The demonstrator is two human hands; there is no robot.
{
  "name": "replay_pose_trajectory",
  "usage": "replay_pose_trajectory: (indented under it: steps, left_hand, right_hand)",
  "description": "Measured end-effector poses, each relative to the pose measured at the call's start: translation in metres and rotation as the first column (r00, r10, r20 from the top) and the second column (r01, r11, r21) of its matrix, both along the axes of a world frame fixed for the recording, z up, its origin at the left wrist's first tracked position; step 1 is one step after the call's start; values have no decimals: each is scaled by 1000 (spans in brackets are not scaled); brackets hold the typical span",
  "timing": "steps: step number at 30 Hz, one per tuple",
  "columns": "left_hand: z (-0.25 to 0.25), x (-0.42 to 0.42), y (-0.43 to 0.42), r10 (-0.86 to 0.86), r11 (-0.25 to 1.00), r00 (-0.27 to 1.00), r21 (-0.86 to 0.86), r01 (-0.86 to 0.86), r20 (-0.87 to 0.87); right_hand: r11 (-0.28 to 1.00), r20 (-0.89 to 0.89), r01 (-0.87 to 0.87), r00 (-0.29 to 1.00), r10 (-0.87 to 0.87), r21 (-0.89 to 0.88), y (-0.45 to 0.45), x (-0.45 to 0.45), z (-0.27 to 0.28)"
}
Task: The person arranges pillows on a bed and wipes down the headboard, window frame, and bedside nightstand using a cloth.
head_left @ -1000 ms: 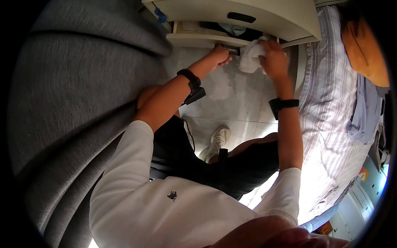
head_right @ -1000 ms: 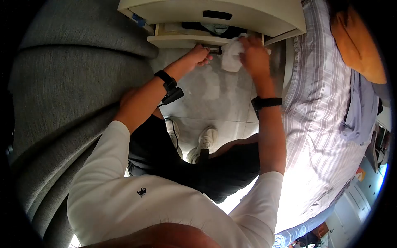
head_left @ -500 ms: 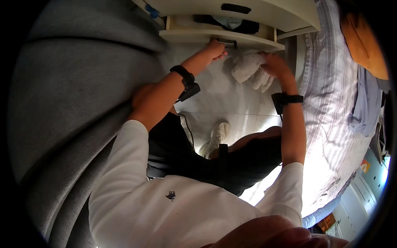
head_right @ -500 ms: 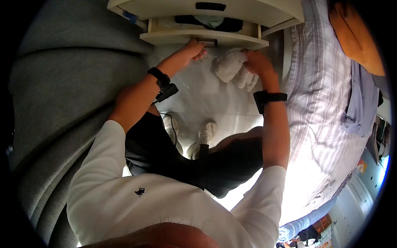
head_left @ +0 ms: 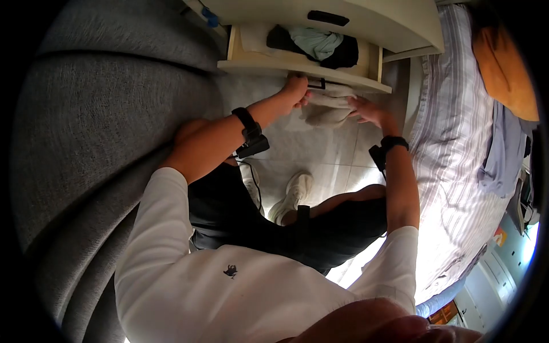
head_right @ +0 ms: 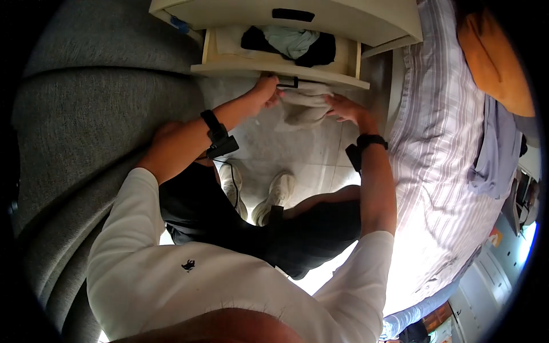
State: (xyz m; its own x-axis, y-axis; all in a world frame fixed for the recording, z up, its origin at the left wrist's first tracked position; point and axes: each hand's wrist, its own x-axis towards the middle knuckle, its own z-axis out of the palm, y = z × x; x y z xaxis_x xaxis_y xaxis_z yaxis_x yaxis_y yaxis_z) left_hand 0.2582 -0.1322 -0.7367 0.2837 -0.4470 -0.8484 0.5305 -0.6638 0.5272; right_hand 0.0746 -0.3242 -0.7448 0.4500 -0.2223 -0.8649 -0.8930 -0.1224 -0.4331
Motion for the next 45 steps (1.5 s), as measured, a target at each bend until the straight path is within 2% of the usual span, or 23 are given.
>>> replay_pose_trajectory:
  steps: [2, 5, 9, 13, 15, 20, 25, 27, 29, 32, 34, 36, 39, 45]
  left_hand:
    - [3, -9, 4, 32, 999, 999, 25, -32, 7]
    - [4, -16, 11, 61, 998, 998, 8, -61, 0]
    - [7, -23, 15, 88, 996, 995, 34, -87, -36]
    - [4, -27, 19, 76, 997, 997, 29, -75, -35]
    - [0, -27, 19, 62, 998, 998, 2, -62, -8]
    - [-4, -26, 17, 11, 999, 999, -36, -9, 40]
    - [-7, -25, 22, 38, 996, 999, -75, -38, -8]
    - [0, -27, 23, 74, 992, 997, -102, -77, -34]
    - [8, -40, 31, 96, 995, 994, 24, -95, -44]
    - [16, -56, 42, 105, 994, 992, 52, -101, -70]
    - [18, -60, 46, 129, 991, 988, 30, -127, -81]
    - [16, -64, 50, 161, 987, 982, 17, -161, -96]
    - [12, -67, 51, 219, 975, 974, -14, -220, -54]
    - [20, -61, 47, 238, 971, 966, -4, -239, -104]
  right_hand:
    - [980, 39, -40, 999, 33, 197, 8, 4, -5]
    - [966, 45, 21, 998, -33, 258, -4, -9, -3]
    - [966, -77, 79, 995, -62, 246, -24, -32, 3]
    - [979, -101, 65, 994, -46, 194, -18, -32, 0]
    - [978, -35, -58, 997, 67, 198, -1, -16, 3]
    - [967, 79, -140, 989, 126, 215, 25, 15, -4]
    - [995, 32, 43, 998, -46, 89, -15, -25, -15]
    - [992, -34, -14, 999, 19, 123, -25, -31, -12]
    - [976, -130, -84, 985, 111, 199, -22, -36, -2]
    - [977, -203, -78, 972, 119, 196, -6, -41, -2]
    - [973, -209, -62, 972, 110, 223, -2, -43, -4]
    - [968, -212, 28, 977, 27, 250, -4, -50, -7]
    - [936, -169, 79, 985, -21, 344, -25, -74, -37]
    - [937, -190, 157, 977, -100, 313, -20, -72, -27]
